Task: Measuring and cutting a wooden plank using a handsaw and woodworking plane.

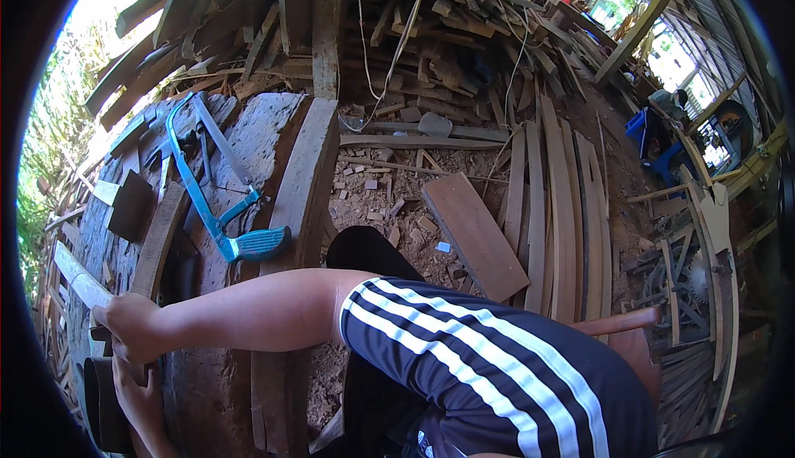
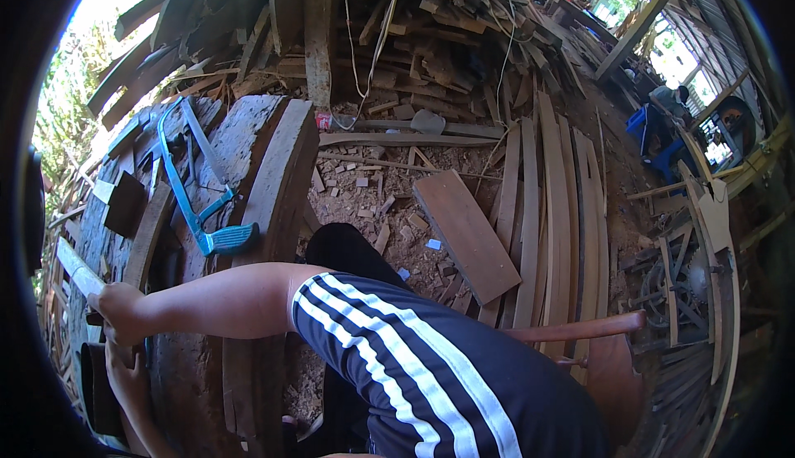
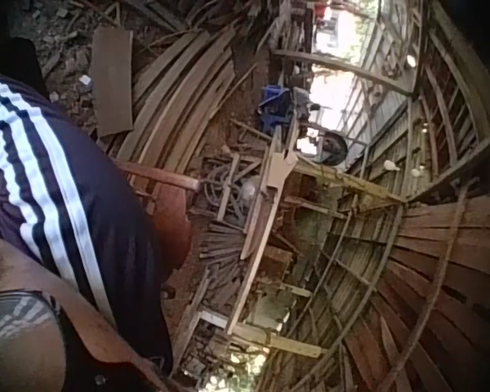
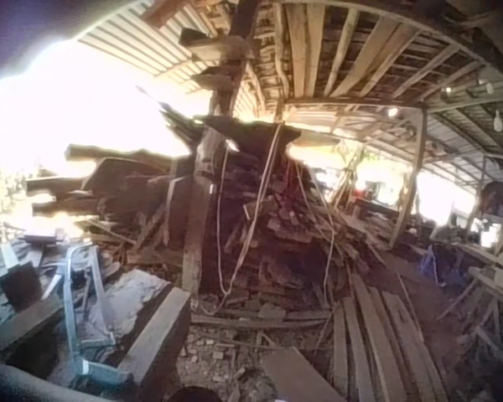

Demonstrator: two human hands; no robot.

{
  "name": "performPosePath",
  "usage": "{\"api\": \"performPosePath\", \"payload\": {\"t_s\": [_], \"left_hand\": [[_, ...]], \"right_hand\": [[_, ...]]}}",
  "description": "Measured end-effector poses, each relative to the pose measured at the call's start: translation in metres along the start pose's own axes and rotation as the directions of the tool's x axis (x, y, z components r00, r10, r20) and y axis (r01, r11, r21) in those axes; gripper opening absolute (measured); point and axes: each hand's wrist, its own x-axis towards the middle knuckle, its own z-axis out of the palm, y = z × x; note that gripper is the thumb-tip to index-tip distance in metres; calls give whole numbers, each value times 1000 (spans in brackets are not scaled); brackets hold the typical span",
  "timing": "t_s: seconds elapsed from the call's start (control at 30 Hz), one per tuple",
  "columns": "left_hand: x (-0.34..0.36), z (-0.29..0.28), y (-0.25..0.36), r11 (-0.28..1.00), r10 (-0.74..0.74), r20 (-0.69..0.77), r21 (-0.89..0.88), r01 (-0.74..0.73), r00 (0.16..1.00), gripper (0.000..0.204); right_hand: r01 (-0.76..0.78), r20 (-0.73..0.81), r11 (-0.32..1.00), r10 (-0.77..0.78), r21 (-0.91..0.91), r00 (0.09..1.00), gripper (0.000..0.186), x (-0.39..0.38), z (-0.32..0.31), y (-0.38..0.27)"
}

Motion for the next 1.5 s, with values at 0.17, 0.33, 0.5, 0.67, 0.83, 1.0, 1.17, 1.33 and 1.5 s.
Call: {"api": "performPosePath", "payload": {"t_s": [0.17,0.33,0.5,0.67,0.83,1.0,1.17,1.33,1.5], "left_hand": [[7,10,-8,996,58,-27,-68,-60,998,70],[-1,-1,-5,999,35,-60,-29,-37,998,70],[-3,-7,25,994,100,-111,46,-96,989,66],[-8,-9,41,999,50,-128,16,-48,991,64],[-11,-19,45,997,7,-99,71,0,995,64],[-6,-23,53,998,-11,-84,67,16,996,63],[-9,-28,58,996,-35,-61,79,40,998,68],[-13,-29,52,997,-28,-55,70,32,998,72],[-11,-25,54,996,-53,7,71,53,999,77]], "right_hand": [[2,30,1000,-2,-10,1000,33,2,-3,6],[6,42,999,-4,-31,999,31,5,4,-3],[4,95,998,2,-59,996,35,-5,-9,3],[27,100,999,-23,-42,995,28,-18,-30,-13],[71,82,997,-69,-18,994,27,-14,-26,-14],[83,83,996,-81,-24,993,25,-11,-29,-8],[76,60,997,-75,-20,995,23,-10,-22,-3],[82,46,988,-89,134,995,27,-11,-24,0],[65,67,991,-73,114,995,21,-12,-39,-6]]}}
